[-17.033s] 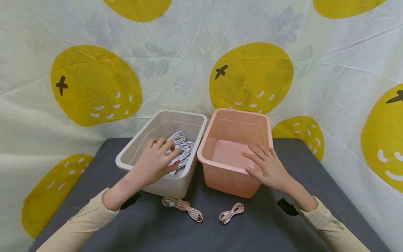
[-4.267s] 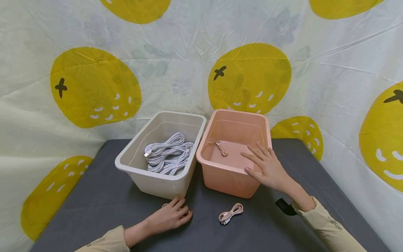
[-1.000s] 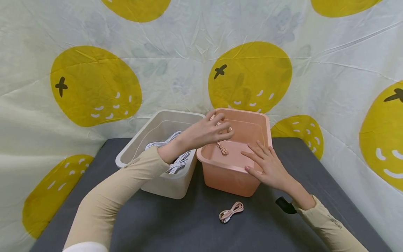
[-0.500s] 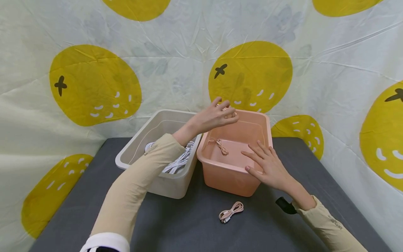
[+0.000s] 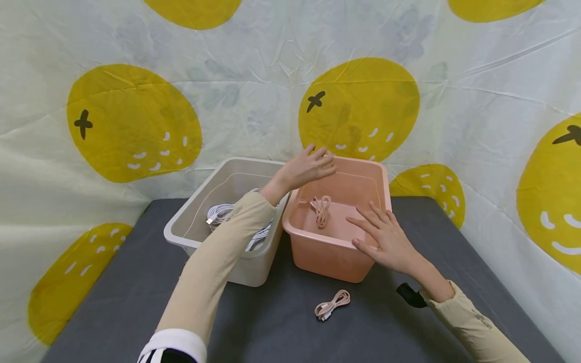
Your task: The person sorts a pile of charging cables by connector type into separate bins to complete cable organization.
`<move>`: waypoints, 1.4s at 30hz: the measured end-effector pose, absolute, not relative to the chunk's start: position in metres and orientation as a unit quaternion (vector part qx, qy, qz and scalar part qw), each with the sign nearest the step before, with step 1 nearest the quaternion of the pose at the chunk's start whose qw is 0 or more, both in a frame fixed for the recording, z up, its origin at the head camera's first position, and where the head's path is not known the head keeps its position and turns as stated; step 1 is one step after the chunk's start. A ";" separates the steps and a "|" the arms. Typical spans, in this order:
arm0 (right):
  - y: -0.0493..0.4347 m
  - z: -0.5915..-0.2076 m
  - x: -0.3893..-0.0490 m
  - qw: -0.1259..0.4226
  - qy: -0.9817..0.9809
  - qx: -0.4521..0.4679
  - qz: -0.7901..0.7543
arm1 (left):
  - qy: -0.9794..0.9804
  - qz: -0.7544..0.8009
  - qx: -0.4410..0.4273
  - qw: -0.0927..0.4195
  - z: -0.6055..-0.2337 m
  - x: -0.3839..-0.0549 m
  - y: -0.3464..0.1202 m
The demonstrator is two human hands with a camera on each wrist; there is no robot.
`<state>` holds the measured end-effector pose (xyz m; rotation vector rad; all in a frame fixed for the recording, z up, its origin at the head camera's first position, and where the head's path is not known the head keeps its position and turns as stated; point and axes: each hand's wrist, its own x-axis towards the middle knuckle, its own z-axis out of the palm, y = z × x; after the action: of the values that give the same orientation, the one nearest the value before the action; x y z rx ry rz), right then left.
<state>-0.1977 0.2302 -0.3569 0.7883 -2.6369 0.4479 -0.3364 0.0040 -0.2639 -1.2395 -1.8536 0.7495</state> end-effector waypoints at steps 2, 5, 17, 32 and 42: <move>0.230 -0.357 -0.198 0.176 -0.931 0.278 0.157 | -0.733 0.291 -0.484 0.381 -0.267 -0.337 0.002; 0.229 -0.356 -0.197 0.177 -0.931 0.278 0.157 | -0.737 0.279 -0.485 0.379 -0.268 -0.336 0.000; 0.228 -0.358 -0.197 0.178 -0.930 0.279 0.161 | -0.727 0.265 -0.497 0.393 -0.270 -0.325 -0.014; 0.230 -0.358 -0.198 0.175 -0.929 0.280 0.168 | -0.702 0.241 -0.526 0.415 -0.267 -0.282 -0.026; 0.230 -0.360 -0.199 0.183 -0.927 0.285 0.165 | -0.705 0.234 -0.521 0.421 -0.263 -0.252 -0.039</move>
<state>-0.1987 0.2300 -0.3600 0.8034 -2.6146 0.4652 -0.2521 -0.0394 -0.2625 -1.3058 -1.7662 0.5862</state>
